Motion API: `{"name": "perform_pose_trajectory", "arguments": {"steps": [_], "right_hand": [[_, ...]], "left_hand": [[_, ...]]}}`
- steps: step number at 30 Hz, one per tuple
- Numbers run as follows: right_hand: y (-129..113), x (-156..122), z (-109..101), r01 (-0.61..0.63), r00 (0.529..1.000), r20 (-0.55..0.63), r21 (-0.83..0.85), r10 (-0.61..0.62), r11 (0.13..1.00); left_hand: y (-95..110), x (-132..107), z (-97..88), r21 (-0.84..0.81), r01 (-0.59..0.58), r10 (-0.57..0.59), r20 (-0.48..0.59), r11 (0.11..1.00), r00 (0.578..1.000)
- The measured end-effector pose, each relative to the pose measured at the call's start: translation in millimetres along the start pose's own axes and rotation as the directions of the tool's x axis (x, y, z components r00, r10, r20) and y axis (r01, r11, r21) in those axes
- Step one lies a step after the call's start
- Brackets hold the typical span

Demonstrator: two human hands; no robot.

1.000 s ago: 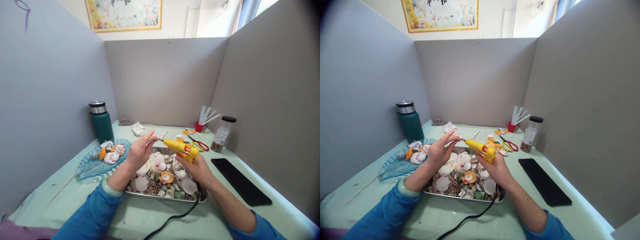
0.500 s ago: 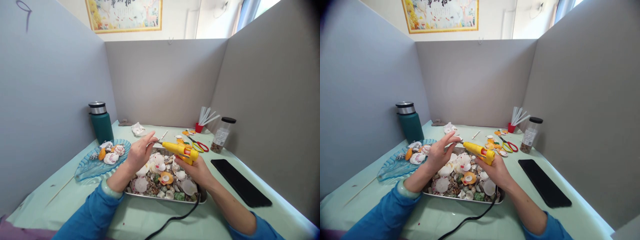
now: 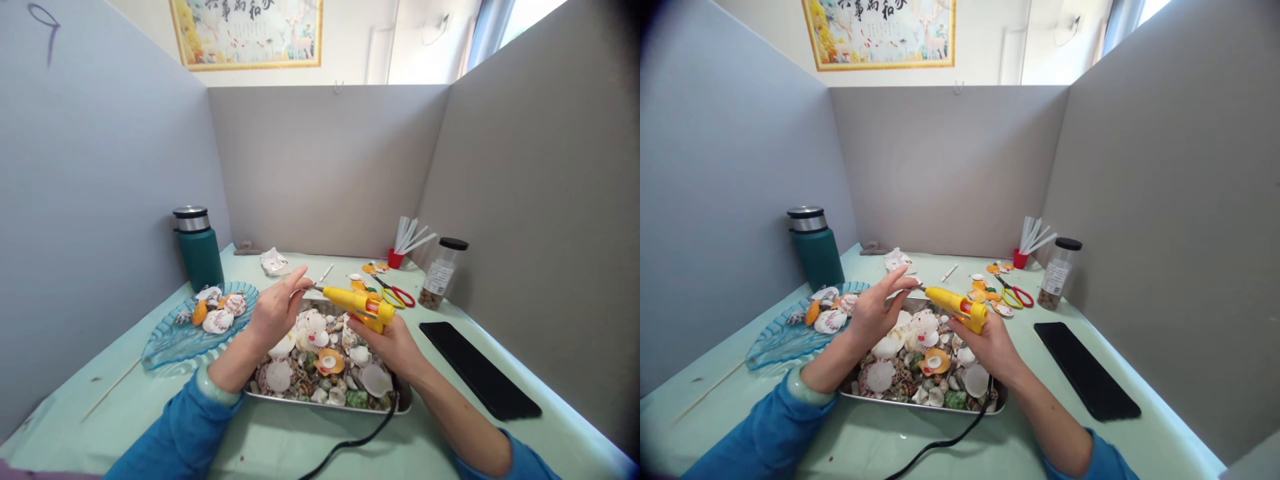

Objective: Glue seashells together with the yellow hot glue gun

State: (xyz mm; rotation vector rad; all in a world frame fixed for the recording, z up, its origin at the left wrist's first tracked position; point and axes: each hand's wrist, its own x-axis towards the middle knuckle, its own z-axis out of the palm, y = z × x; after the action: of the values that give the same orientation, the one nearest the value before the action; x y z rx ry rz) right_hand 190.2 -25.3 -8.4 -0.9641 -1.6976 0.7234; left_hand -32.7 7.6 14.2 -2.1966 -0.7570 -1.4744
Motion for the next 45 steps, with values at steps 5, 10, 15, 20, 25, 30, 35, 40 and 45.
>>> {"name": "perform_pose_trajectory", "arguments": {"steps": [5, 10, 15, 20, 25, 30, 35, 40, 45], "right_hand": [[2.5, 0.4, 0.3, 0.021, 1.0, -0.008, -0.012, -0.021, 1.0], [0.2, -0.3, 0.0, 0.007, 1.0, -0.001, -0.033, -0.007, 0.999], [1.0, -1.2, -0.4, -0.032, 0.999, 0.009, -0.037, 0.033, 0.999], [4.5, -0.6, 0.4, -0.033, 0.999, -0.018, -0.031, 0.033, 0.999], [4.1, -0.2, 0.8, -0.02, 1.0, 0.005, -0.013, 0.02, 1.0], [1.7, -0.1, -0.3, -0.005, 1.0, -0.027, -0.03, 0.004, 1.0], [3.1, -0.5, -0.3, -0.015, 1.0, 0.005, -0.044, 0.015, 0.999], [3.9, -0.4, 0.3, -0.005, 1.0, -0.014, -0.021, 0.004, 1.0], [4.8, -0.3, -0.1, -0.018, 1.0, 0.012, -0.037, 0.019, 0.999]], "left_hand": [[0.7, 1.0, -0.1, -0.004, 0.0, 0.0, -0.007, 1.0, 1.0], [2.4, 2.1, -0.8, 0.004, -0.009, 0.009, -0.013, 1.0, 1.0], [2.0, 1.6, -1.1, 0.002, -0.01, 0.01, -0.006, 1.0, 1.0], [1.0, 0.4, -0.6, 0.006, 0.006, -0.006, 0.004, 1.0, 1.0], [1.3, 0.8, -0.7, 0.005, -0.004, 0.004, 0.003, 1.0, 1.0], [1.4, 0.9, -1.1, 0.001, 0.006, -0.006, 0.008, 1.0, 1.0], [0.6, -0.2, -0.4, 0.004, 0.011, -0.011, 0.024, 1.0, 1.0], [0.5, -0.1, -0.3, 0.016, 0.016, -0.016, 0.021, 1.0, 1.0], [1.4, 0.6, -0.6, 0.014, 0.02, -0.02, 0.029, 1.0, 0.999]]}}
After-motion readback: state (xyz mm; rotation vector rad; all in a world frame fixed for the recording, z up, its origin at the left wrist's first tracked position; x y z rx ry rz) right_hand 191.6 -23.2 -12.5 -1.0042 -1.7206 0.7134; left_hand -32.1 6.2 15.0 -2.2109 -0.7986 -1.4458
